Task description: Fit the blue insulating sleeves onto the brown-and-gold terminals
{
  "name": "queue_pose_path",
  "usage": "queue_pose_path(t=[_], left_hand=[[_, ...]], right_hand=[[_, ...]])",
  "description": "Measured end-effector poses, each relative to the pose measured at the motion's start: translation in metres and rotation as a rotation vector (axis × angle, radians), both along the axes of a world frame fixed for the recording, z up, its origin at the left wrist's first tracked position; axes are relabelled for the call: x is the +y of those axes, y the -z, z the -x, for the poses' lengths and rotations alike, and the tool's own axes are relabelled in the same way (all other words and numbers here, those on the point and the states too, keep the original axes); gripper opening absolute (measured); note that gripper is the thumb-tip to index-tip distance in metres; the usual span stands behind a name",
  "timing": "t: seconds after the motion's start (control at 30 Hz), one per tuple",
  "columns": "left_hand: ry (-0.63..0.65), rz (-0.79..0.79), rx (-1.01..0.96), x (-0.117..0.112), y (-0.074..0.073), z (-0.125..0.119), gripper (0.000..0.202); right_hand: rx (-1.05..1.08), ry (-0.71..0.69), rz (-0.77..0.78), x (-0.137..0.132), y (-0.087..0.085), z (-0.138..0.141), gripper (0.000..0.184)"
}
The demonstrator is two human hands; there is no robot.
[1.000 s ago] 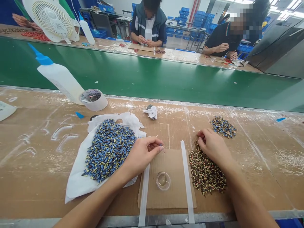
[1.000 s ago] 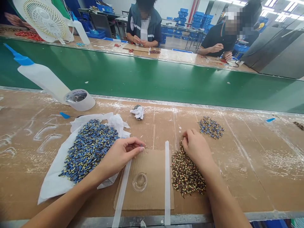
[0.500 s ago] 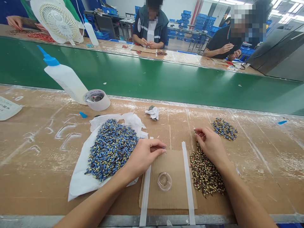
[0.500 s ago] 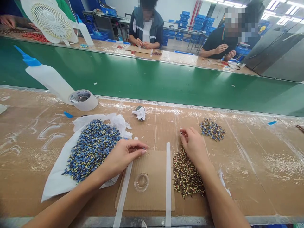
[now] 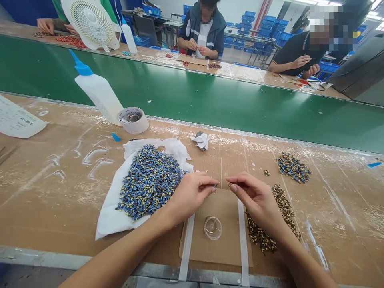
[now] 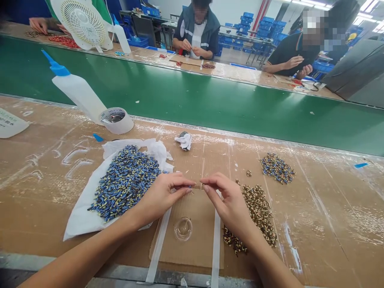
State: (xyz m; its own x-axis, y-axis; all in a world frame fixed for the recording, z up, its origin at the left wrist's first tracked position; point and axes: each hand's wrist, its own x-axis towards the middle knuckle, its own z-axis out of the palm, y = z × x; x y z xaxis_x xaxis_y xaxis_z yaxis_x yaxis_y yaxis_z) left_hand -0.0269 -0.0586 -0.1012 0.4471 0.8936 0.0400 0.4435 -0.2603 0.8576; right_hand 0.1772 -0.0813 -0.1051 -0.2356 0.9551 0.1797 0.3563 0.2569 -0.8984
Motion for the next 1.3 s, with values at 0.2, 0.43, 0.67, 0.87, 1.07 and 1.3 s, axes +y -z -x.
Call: queue_pose_path(t=[0.2, 0.43, 0.67, 0.87, 1.07, 1.3], left_hand=[[0.034, -0.109, 0.077, -0.002, 0.005, 0.000, 0.018], [0.038, -0.191, 0.148, -0.001, 0.008, -0.001, 0.009], [0.038, -0.253, 0.157, -0.003, 0.010, -0.001, 0.008], [0.058, -0.268, 0.154, -0.003, 0.011, 0.000, 0.008], [0.072, -0.265, 0.155, -0.003, 0.012, -0.001, 0.009], [0.118, -0.274, 0.138, -0.004, 0.011, -0.001, 0.017]], right_hand=[[0.090, -0.052, 0.170, -0.001, 0.007, 0.008, 0.020], [0.218, 0.072, 0.361, -0.003, 0.011, 0.013, 0.019], [0.190, 0.084, 0.350, -0.003, 0.012, 0.011, 0.017], [0.170, 0.067, 0.318, -0.004, 0.013, 0.010, 0.014], [0.087, 0.025, 0.258, -0.006, 0.013, 0.011, 0.012], [0.045, 0.021, 0.193, -0.006, 0.014, 0.011, 0.008]])
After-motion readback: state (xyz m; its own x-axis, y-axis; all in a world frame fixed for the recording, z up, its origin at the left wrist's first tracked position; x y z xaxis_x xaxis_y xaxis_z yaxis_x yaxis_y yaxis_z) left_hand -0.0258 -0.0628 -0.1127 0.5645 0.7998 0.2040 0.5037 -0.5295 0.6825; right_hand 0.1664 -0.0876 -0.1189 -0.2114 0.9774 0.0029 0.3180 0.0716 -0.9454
